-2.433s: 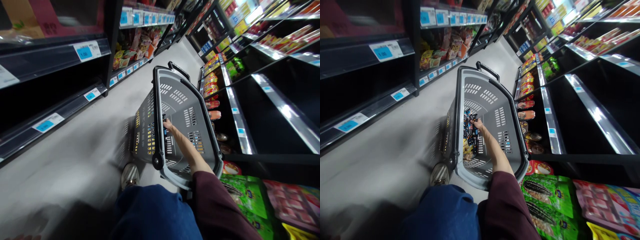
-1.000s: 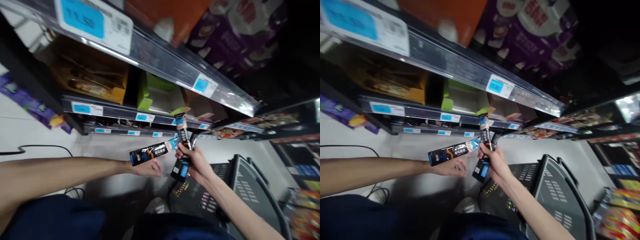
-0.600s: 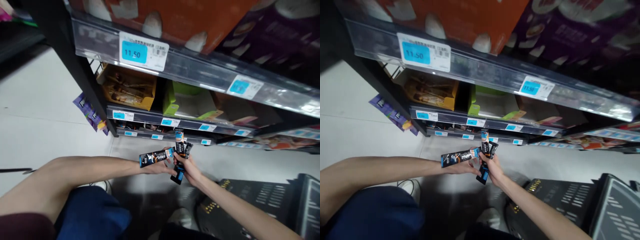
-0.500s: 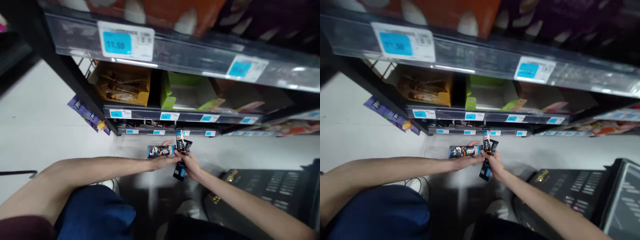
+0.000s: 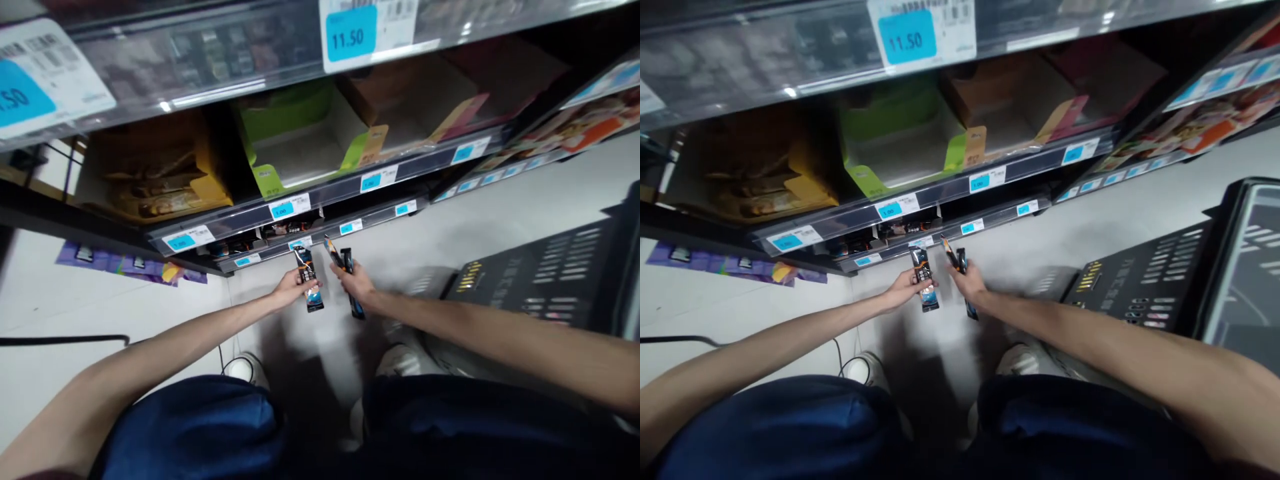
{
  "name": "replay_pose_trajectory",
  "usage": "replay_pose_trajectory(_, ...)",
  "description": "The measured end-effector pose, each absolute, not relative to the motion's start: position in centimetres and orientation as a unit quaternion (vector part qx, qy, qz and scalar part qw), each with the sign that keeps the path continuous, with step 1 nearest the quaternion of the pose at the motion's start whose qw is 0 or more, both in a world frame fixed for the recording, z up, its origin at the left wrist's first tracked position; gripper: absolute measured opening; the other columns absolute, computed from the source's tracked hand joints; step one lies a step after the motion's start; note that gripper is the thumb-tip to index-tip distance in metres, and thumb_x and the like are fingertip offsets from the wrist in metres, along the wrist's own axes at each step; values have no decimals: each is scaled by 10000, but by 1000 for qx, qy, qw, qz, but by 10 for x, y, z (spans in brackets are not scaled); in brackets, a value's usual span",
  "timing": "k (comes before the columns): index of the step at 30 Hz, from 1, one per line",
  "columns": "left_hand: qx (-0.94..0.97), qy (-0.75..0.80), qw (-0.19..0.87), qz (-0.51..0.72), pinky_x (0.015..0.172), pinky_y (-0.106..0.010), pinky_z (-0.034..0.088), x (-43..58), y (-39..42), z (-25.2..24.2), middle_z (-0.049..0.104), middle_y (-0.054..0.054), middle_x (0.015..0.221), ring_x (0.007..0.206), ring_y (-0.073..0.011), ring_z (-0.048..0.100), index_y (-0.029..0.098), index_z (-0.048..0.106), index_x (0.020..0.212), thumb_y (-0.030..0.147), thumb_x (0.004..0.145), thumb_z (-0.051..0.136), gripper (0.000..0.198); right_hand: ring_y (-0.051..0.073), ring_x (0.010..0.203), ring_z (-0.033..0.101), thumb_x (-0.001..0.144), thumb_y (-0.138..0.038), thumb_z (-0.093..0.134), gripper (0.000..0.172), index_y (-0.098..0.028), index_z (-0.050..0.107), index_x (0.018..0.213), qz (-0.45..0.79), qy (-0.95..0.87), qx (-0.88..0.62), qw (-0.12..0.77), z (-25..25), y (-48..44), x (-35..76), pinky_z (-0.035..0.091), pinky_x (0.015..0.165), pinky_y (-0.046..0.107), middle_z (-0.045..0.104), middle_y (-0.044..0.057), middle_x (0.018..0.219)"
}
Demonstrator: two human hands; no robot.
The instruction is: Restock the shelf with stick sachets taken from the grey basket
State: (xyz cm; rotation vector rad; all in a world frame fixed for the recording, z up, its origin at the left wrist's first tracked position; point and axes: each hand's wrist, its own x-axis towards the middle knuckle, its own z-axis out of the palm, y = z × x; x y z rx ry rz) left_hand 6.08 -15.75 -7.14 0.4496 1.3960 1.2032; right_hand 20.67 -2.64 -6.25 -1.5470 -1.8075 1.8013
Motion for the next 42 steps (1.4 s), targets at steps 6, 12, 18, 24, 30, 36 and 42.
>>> replay_pose_trajectory(6, 205, 574, 657, 443, 653, -280, 485, 65, -158, -74, 749, -135, 895, 748, -187, 685, 127, 572, 957, 641, 711, 723, 589, 87, 504, 434, 687, -391, 800, 348, -195, 535, 801, 642, -617, -452, 53, -49, -10, 183, 367, 414, 226, 533, -32, 655)
replay_pose_trajectory(12, 235, 546, 689, 414, 769, -304, 504, 74, -161, -78, 741, -107, 931, 856, -194, 695, 135, 599, 985, 502, 669, 818, 532, 79, 471, 445, 685, -198, 764, 263, -187, 501, 682, 639, -603, -472, 73, -60, -15, 195, 397, 424, 228, 512, -46, 590)
replay_pose_trajectory(18, 247, 551, 704, 373, 748, -295, 519, 73, -164, -90, 719, -49, 853, 841, -184, 687, 132, 601, 922, 299, 547, 903, 510, 73, 458, 440, 725, -158, 724, 246, -188, 488, 664, 619, -601, -495, 99, -62, -17, 194, 386, 419, 212, 496, -49, 551)
replay_pose_trajectory(24, 224, 575, 699, 362, 724, -282, 526, 73, -168, -97, 715, -29, 777, 758, -154, 677, 121, 626, 853, 312, 538, 905, 462, 69, 449, 453, 712, -227, 771, 277, -176, 506, 649, 659, -568, -488, 78, -53, -21, 195, 381, 407, 197, 510, -46, 533)
replay_pose_trajectory(30, 227, 547, 717, 368, 746, -307, 537, 79, -167, -85, 721, -46, 804, 751, -158, 676, 118, 666, 909, 400, 592, 884, 477, 71, 461, 458, 667, -190, 797, 226, -144, 581, 718, 699, -540, -468, 33, -47, -38, 203, 395, 415, 206, 569, -33, 582)
replay_pose_trajectory(36, 181, 554, 715, 387, 792, -387, 544, 82, -163, -81, 713, -77, 788, 784, -208, 702, 124, 658, 953, 622, 705, 737, 562, 65, 472, 464, 719, -133, 751, 151, -124, 609, 770, 699, -536, -471, 47, -43, -41, 206, 392, 418, 195, 624, -1, 643)
replay_pose_trajectory(42, 205, 570, 689, 398, 780, -366, 540, 76, -159, -79, 727, -88, 787, 762, -206, 696, 114, 693, 873, 613, 661, 773, 548, 87, 430, 480, 802, -281, 714, 201, -151, 576, 739, 707, -517, -479, 64, -53, -38, 204, 394, 397, 208, 551, -29, 530)
